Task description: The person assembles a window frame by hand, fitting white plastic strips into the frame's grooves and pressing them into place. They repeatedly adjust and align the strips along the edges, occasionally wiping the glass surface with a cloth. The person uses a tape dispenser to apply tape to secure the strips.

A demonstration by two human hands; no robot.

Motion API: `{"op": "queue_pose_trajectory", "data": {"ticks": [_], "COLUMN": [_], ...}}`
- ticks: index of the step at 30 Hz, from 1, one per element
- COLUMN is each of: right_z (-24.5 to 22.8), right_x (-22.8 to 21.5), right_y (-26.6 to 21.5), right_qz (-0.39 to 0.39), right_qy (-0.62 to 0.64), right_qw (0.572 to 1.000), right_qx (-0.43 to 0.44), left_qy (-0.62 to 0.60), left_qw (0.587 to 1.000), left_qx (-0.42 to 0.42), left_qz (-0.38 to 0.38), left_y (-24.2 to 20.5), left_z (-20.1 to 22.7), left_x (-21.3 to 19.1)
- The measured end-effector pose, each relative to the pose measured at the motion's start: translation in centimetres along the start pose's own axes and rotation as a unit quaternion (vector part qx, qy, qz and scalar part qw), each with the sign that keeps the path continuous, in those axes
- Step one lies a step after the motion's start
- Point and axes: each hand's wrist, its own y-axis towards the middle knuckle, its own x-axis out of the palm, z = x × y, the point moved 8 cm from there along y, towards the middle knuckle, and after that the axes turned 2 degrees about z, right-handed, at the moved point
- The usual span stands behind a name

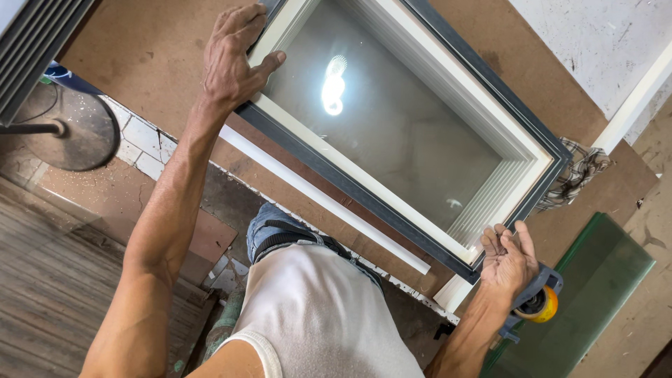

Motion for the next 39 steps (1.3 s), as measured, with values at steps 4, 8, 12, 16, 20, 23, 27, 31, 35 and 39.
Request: {"op": "queue_pose_trajectory", "data": {"ticks": [4, 8, 12, 16, 20, 23, 27, 31, 35, 39], "right_z": [-0.1, 0.0, -0.4, -0.2, 0.3, -0.4, -2.5, -2.3, -2.6, -3.1], "right_x": [0.2, 0.6, 1.0, 1.5, -0.2, -1.1, -0.8, 0.3, 0.9, -0.3], "right_y": [-0.2, -0.2, -0.9, -0.5, -0.1, 0.6, 0.5, 1.0, 0.5, -0.2], "right_qz": [0.023, 0.016, 0.012, 0.011, 0.005, 0.019, -0.027, -0.051, -0.026, -0.001], "right_qy": [-0.008, 0.003, -0.014, -0.026, -0.023, -0.141, -0.325, -0.285, -0.478, -0.36], "right_qw": [1.0, 1.0, 1.0, 1.0, 1.0, 0.989, 0.938, 0.947, 0.852, 0.916], "right_qx": [-0.009, -0.014, -0.009, 0.003, 0.014, -0.027, -0.119, -0.135, -0.213, -0.175], "left_qy": [0.08, 0.178, 0.163, 0.209, 0.113, 0.024, 0.127, 0.096, 0.067, 0.085], "left_qw": [0.995, 0.977, 0.976, 0.969, 0.991, 0.999, 0.992, 0.993, 0.997, 0.996], "left_qx": [0.036, 0.066, 0.055, 0.084, -0.073, -0.037, 0.006, -0.05, -0.036, -0.034], "left_qz": [-0.046, -0.093, -0.131, -0.105, -0.023, 0.018, -0.023, -0.039, -0.031, -0.019], "left_y": [-0.2, -1.8, -2.3, -2.4, -1.3, -1.6, -2.9, -4.4, -5.0, -4.3], "left_z": [1.4, 3.1, 3.3, 3.0, 0.0, -1.6, -5.4, -8.5, -8.8, -8.9], "left_x": [0.3, -0.7, -1.2, -1.5, -1.8, -2.1, -0.5, 0.2, -0.2, -0.2]}}
